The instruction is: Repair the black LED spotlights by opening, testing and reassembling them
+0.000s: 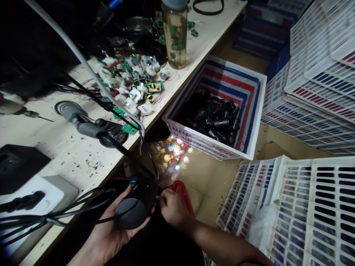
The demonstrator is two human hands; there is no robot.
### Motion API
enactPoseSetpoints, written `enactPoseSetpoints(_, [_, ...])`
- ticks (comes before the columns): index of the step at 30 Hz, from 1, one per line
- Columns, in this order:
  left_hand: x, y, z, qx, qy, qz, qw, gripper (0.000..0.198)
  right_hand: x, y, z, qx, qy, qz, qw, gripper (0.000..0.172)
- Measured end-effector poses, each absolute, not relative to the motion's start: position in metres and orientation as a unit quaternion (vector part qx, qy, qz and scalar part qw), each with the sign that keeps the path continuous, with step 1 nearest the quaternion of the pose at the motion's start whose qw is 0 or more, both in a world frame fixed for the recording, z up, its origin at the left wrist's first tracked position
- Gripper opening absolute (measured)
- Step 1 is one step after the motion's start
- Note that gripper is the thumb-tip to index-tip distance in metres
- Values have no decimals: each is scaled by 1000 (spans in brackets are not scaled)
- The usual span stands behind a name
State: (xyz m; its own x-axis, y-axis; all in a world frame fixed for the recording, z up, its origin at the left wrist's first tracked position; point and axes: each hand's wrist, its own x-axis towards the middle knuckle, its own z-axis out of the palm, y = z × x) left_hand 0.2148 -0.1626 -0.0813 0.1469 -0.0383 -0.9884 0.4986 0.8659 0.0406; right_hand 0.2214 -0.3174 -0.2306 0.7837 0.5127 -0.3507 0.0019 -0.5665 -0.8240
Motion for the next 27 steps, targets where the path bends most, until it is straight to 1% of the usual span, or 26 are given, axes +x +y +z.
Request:
enactPoseSetpoints(8, [213,-162,-82,187,622,-182,738,52,222,-317,-229,-832,-160,290,446,19])
enactPoseSetpoints(11, [213,-162,-82,182,620,-186,740,52,222,-317,-230,-831,-162,288,448,17])
enactPoseSetpoints(19, [213,-162,-82,196,617,-183,740,51,223,-316,-228,-831,-156,288,450,19])
enactPoseSetpoints(27, [212,-160,-91,160,639,-181,730,51,221,-317,-236,-831,-156,285,451,19])
